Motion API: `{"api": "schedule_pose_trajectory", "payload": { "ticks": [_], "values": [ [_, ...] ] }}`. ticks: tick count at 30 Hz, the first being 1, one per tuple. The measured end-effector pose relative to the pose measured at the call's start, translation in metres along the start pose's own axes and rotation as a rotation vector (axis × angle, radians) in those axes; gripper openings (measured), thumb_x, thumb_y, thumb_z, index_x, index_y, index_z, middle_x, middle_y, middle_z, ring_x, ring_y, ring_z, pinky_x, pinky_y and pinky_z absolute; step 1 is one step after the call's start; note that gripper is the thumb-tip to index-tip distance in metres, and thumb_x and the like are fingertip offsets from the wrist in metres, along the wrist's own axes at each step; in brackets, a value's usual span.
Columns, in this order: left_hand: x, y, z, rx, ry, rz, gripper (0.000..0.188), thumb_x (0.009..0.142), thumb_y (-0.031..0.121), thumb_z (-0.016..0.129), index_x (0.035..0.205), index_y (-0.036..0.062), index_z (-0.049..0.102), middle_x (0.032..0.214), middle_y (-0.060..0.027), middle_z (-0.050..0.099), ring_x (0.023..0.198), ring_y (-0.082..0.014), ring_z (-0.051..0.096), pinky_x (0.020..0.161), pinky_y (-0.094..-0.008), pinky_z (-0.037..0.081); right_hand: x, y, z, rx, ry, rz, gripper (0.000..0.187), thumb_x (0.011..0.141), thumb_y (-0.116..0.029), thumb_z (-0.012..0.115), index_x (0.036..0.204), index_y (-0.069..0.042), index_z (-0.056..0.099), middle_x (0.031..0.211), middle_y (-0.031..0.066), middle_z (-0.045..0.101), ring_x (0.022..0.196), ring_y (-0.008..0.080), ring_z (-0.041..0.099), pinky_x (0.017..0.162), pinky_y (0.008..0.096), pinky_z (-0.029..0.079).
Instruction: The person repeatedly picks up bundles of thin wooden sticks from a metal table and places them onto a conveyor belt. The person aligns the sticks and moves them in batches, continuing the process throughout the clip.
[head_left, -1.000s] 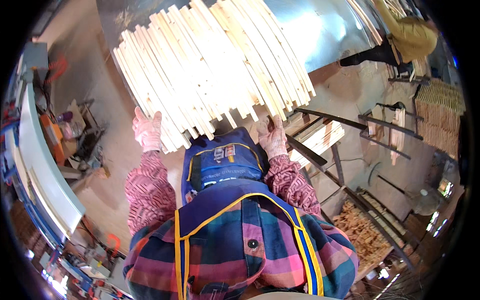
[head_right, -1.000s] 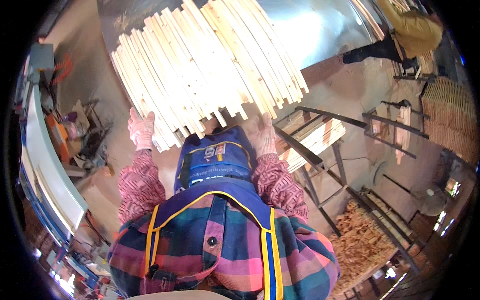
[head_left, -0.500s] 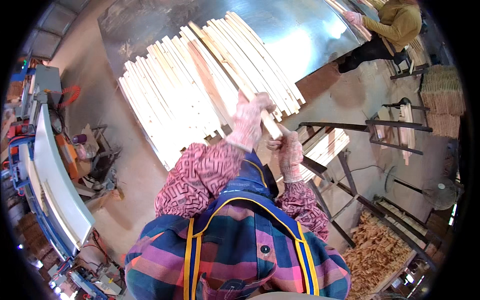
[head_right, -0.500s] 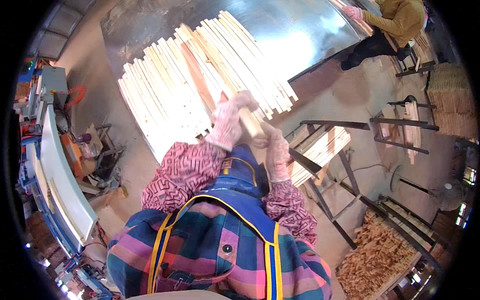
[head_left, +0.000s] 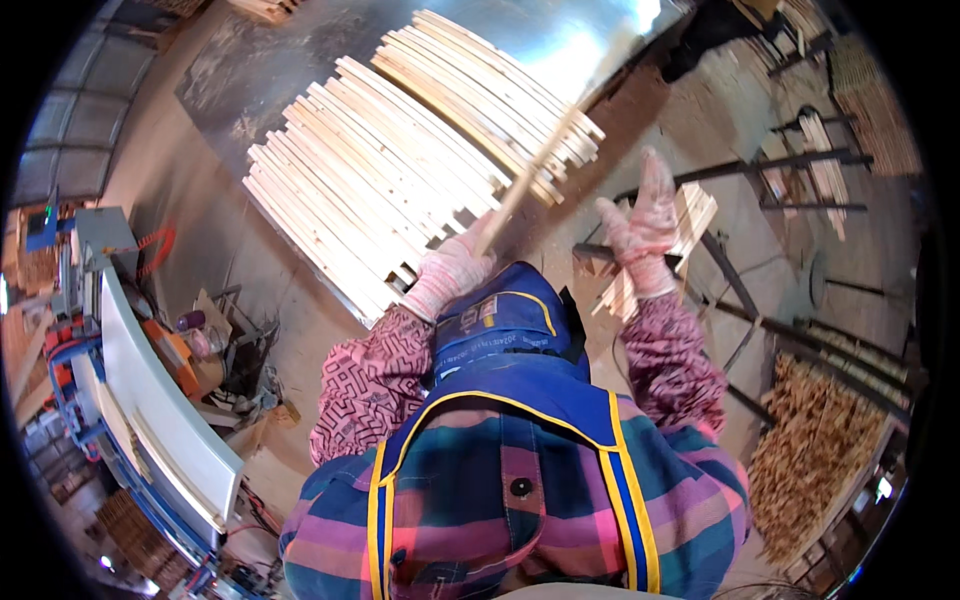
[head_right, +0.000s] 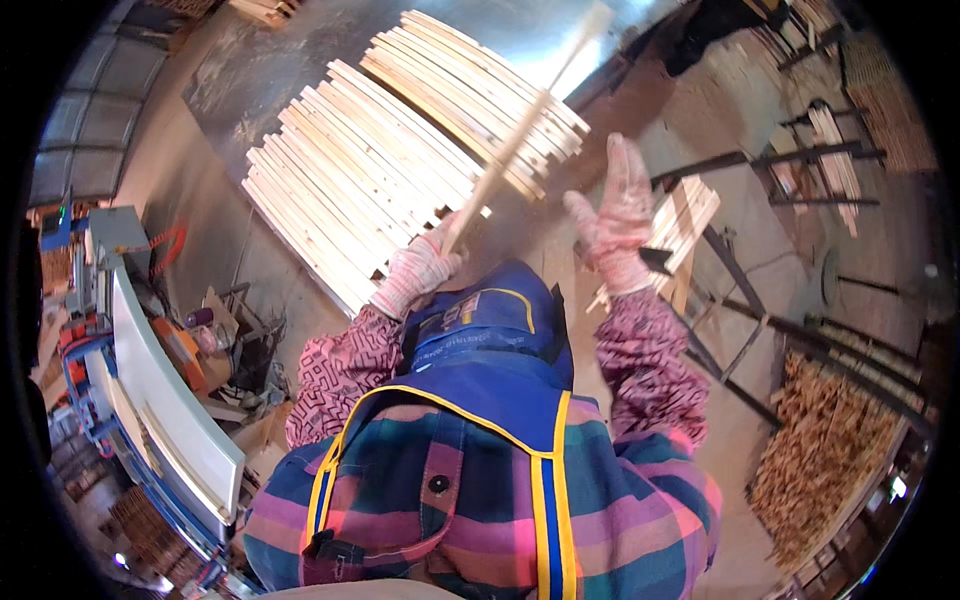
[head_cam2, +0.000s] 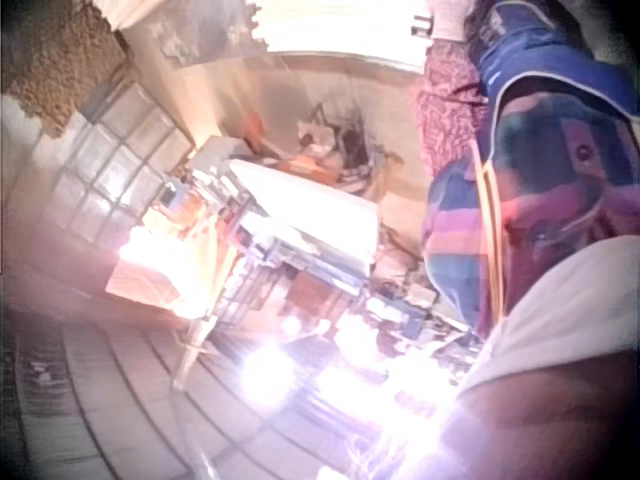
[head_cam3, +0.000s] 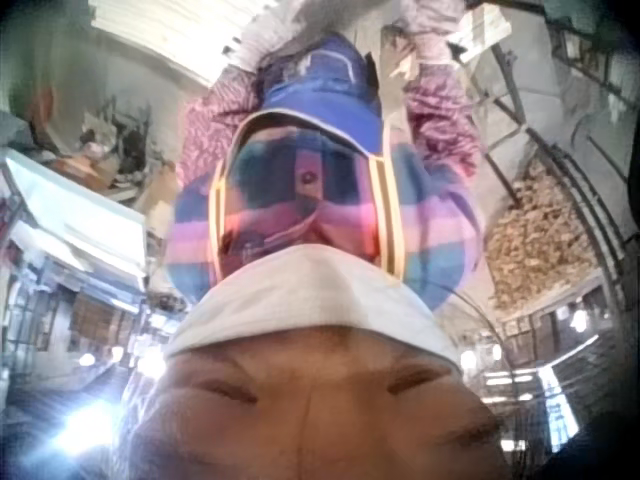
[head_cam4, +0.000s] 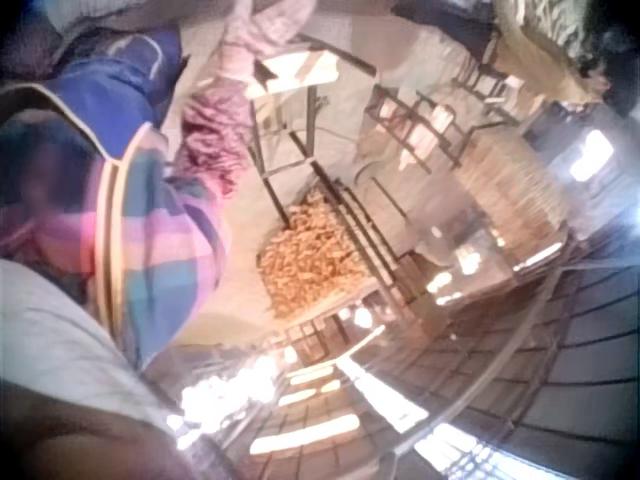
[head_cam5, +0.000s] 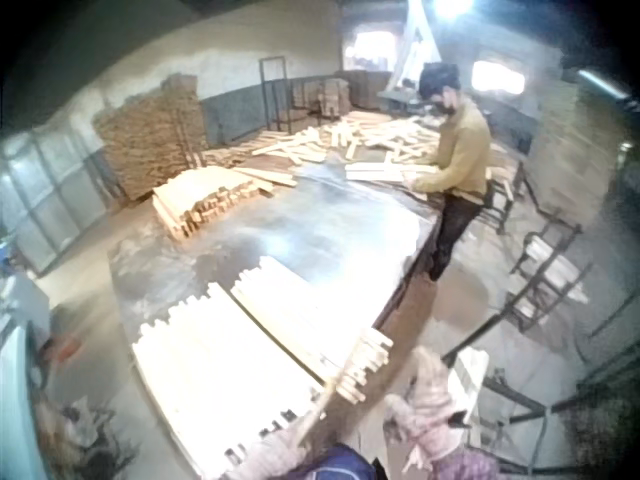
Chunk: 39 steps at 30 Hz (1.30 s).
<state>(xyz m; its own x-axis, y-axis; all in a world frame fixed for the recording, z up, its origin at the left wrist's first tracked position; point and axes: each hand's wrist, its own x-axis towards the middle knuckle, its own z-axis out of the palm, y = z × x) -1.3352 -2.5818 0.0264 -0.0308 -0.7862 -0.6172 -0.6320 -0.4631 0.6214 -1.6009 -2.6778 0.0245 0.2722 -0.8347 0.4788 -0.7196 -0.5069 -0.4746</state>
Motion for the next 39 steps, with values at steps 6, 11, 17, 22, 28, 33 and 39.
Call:
{"api": "schedule_pose_trajectory", "payload": {
  "ticks": [6, 11, 17, 22, 28, 33, 39],
  "values": [
    [-0.057, -0.017, 0.027, 0.595, 0.118, 0.506, 0.069, 0.077, 0.027, 0.072, 0.141, 0.0186, 0.049, 0.123, -0.0119, 0.062, 0.111, -0.032, 0.06, 0.094, -0.0455, 0.05, -0.069, 0.04, -0.072, -0.569, -0.459, 0.095, 0.055, 0.065, -0.012, 0.071, 0.119, -0.023, 0.068, 0.128, 0.0067, 0.062, 0.126, 0.0293, 0.051, 0.109, 0.0489, 0.035],
    [-0.077, -0.029, 0.038, 0.312, 0.769, 0.604, 0.062, 0.07, 0.026, 0.079, 0.127, 0.0069, 0.061, 0.124, -0.018, 0.058, 0.113, -0.0384, 0.056, 0.096, -0.0477, 0.047, -0.175, 0.074, -0.123, -0.559, -0.142, 0.423, 0.034, 0.079, -0.025, 0.069, 0.112, -0.015, 0.07, 0.111, 0.0083, 0.069, 0.108, 0.0278, 0.063, 0.095, 0.0399, 0.047],
    [-0.049, -0.031, 0.079, 0.334, 0.448, 0.502, 0.067, 0.078, 0.031, 0.076, 0.138, 0.0112, 0.052, 0.127, -0.0135, 0.059, 0.116, -0.0313, 0.056, 0.096, -0.041, 0.049, -0.33, 0.197, -0.083, -0.77, -0.221, 1.092, 0.035, 0.093, -0.041, 0.058, 0.107, -0.011, 0.07, 0.099, 0.0177, 0.068, 0.094, 0.0313, 0.065, 0.077, 0.0426, 0.051],
    [-0.024, 0.009, 0.146, 0.406, 0.074, 0.368, 0.063, 0.081, 0.037, 0.072, 0.136, 0.0123, 0.055, 0.132, -0.0109, 0.059, 0.121, -0.0313, 0.055, 0.101, -0.0402, 0.046, -0.424, 0.284, -0.016, -0.545, -0.481, 1.17, 0.044, 0.092, -0.049, 0.056, 0.102, -0.009, 0.07, 0.092, 0.0208, 0.069, 0.091, 0.0373, 0.066, 0.077, 0.0466, 0.052],
    [0.024, 0.04, 0.205, 0.472, -0.293, 0.187, 0.064, 0.083, 0.04, 0.07, 0.138, 0.0123, 0.052, 0.131, -0.02, 0.056, 0.123, -0.0375, 0.052, 0.102, -0.0436, 0.044, -0.406, 0.336, 0.041, -0.383, -0.386, 1.519, 0.051, 0.092, -0.052, 0.055, 0.115, -0.009, 0.068, 0.108, 0.0217, 0.068, 0.103, 0.0408, 0.063, 0.086, 0.0492, 0.05],
    [0.05, 0.042, 0.205, 0.527, -0.281, -0.067, 0.064, 0.083, 0.037, 0.069, 0.141, 0.0172, 0.05, 0.131, -0.0217, 0.056, 0.122, -0.0379, 0.054, 0.101, -0.0441, 0.045, -0.37, 0.392, 0.085, -0.261, -0.572, 1.488, 0.061, 0.093, -0.056, 0.046, 0.12, -0.005, 0.065, 0.119, 0.0213, 0.065, 0.113, 0.0379, 0.06, 0.095, 0.0465, 0.047],
    [0.043, 0.047, 0.198, 0.487, -0.211, 0.058, 0.061, 0.084, 0.038, 0.068, 0.138, 0.0153, 0.052, 0.129, -0.0189, 0.058, 0.122, -0.0362, 0.054, 0.1, -0.0444, 0.046, -0.355, 0.35, 0.078, -0.444, -0.329, 1.106, 0.053, 0.094, -0.053, 0.052, 0.126, -0.012, 0.063, 0.129, 0.0171, 0.061, 0.12, 0.0341, 0.058, 0.101, 0.0422, 0.044]
  ]
}}
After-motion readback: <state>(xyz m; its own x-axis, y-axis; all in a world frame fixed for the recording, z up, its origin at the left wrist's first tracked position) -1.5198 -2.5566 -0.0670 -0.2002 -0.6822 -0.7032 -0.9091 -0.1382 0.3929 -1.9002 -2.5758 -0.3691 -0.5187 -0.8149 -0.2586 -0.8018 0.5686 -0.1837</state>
